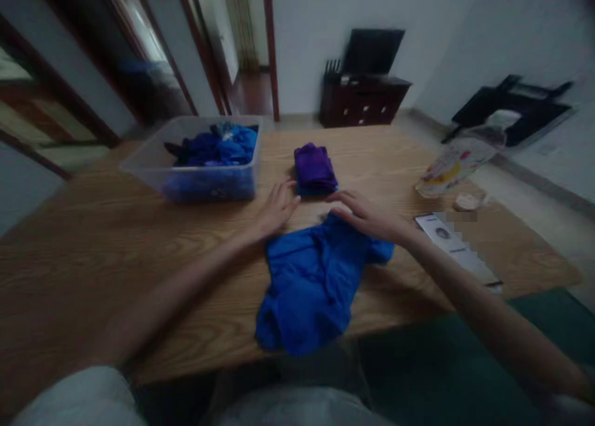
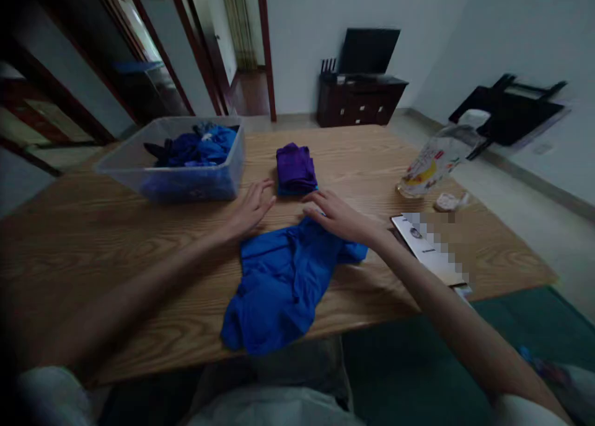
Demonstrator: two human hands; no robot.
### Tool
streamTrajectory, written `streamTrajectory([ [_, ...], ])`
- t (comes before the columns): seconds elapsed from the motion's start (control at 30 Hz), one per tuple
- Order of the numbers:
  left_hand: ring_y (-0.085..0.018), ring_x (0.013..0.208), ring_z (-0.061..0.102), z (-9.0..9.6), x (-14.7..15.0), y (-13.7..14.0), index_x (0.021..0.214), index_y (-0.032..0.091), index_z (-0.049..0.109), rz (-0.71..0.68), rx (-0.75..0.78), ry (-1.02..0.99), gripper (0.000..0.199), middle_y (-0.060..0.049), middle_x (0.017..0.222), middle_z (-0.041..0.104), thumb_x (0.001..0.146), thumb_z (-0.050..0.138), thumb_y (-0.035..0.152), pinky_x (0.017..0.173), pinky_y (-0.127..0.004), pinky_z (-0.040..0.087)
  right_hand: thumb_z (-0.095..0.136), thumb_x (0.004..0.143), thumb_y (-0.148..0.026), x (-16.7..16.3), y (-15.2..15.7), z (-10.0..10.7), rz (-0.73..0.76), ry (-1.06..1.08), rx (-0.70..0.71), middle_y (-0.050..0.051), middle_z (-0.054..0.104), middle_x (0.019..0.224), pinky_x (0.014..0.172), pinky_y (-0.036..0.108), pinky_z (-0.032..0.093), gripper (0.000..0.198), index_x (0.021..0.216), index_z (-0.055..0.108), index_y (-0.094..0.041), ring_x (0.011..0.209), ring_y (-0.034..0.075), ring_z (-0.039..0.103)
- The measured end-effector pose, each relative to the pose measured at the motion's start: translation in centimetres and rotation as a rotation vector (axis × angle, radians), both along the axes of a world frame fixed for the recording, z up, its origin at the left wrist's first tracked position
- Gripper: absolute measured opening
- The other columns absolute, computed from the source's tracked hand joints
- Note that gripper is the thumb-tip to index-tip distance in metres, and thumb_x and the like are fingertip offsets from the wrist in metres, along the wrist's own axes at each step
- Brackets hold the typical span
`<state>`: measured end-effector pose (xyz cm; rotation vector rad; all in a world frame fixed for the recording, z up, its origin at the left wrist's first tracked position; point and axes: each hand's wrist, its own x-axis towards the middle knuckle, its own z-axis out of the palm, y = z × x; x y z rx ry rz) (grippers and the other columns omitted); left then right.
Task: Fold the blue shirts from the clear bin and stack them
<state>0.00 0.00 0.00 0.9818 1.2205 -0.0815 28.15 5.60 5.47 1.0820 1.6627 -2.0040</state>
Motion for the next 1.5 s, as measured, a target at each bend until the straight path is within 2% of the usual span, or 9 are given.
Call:
streamTrajectory([
  [0.13,-0.032,0.159,0.043,9.3,-4.0,-2.2,0.159,0.023,0.053,-0.243,-0.118,-0.185,0.062,-0.014,0.169,0.048,0.110,0.055,0.061,0.136,-0.053,0.032,0.065,0.110,-0.047,2.5,-3.5,6.0,0.064,0.068,0.066,0.020,0.060,0.156,0.120,0.062,0.048,0.049,0.150,0.062,-0.020,0.141,0.039,0.060],
  [0.23,-0.034,0.149,0.053,12.8,-5.4,-2.4,0.154,0.024,0.058,-0.237,-0.072,-0.156,0.056,-0.014,0.159,0.059,0.109,0.062,0.056,0.129,-0.054,0.040,0.062,0.111,-0.035,2.7,-4.1,8.1,-0.013,0.034,0.133,0.016,0.067,0.139,0.109,0.055,0.055,0.022,0.129,0.067,-0.023,0.127,0.034,0.066],
  [0.57,-0.028,0.105,0.074,12.3,-13.3,-1.5,0.124,0.022,0.077,-0.093,-0.271,0.156,0.040,-0.009,0.122,0.077,0.105,0.061,0.053,0.096,-0.042,0.059,0.063,0.108,-0.022,1.8,-2.0,10.4,0.002,0.108,0.331,0.009,0.073,0.108,0.100,0.050,0.053,0.013,0.121,0.064,-0.024,0.104,0.030,0.069],
  [0.73,-0.035,0.119,0.070,13.5,-11.0,-2.7,0.129,0.020,0.074,-0.215,-0.246,0.173,0.059,-0.013,0.130,0.074,0.100,0.065,0.071,0.104,-0.049,0.055,0.060,0.098,-0.013,2.1,-0.7,12.2,-0.054,0.132,0.146,0.011,0.072,0.125,0.110,0.050,0.052,0.016,0.108,0.058,-0.025,0.125,0.031,0.067],
  [0.87,-0.033,0.104,0.072,13.5,-8.4,-2.2,0.109,0.022,0.078,-0.220,-0.289,0.042,0.052,-0.010,0.112,0.078,0.096,0.067,0.072,0.094,-0.046,0.057,0.058,0.095,-0.009,3.4,-1.1,12.7,-0.072,0.075,0.110,0.006,0.072,0.108,0.112,0.049,0.053,0.021,0.106,0.054,-0.026,0.117,0.028,0.070],
  [1.03,-0.035,0.102,0.076,13.0,-12.5,-1.2,0.104,0.024,0.081,-0.096,-0.498,0.107,0.055,-0.008,0.108,0.082,0.089,0.067,0.075,0.093,-0.046,0.061,0.060,0.095,-0.009,4.8,-2.8,13.0,-0.047,0.005,0.142,0.006,0.073,0.108,0.108,0.049,0.057,0.023,0.109,0.056,-0.027,0.119,0.030,0.070],
  [1.23,-0.039,0.126,0.073,17.7,-19.3,-3.4,0.110,0.026,0.083,0.033,-0.532,0.520,0.070,-0.008,0.126,0.082,0.089,0.057,0.087,0.114,-0.049,0.057,0.046,0.097,-0.002,2.9,-4.2,10.5,0.017,0.084,0.275,0.012,0.076,0.131,0.121,0.057,0.050,0.046,0.136,0.061,-0.022,0.130,0.029,0.071],
  [1.37,-0.037,0.115,0.077,20.4,-18.7,-4.0,0.124,0.023,0.078,-0.043,-0.565,0.509,0.073,-0.010,0.120,0.083,0.093,0.057,0.086,0.107,-0.049,0.060,0.044,0.101,-0.004,0.5,-3.4,8.3,0.019,0.108,0.199,0.010,0.077,0.125,0.126,0.060,0.044,0.038,0.127,0.065,-0.023,0.119,0.027,0.074],
  [1.5,-0.038,0.127,0.073,20.2,-16.5,-3.6,0.139,0.025,0.073,-0.106,-0.523,0.438,0.074,-0.011,0.139,0.077,0.091,0.068,0.080,0.115,-0.051,0.055,0.051,0.114,-0.037,-1.8,-3.2,7.2,0.063,-0.044,0.209,0.018,0.074,0.132,0.114,0.059,0.053,0.034,0.139,0.063,-0.017,0.124,0.035,0.070],
])
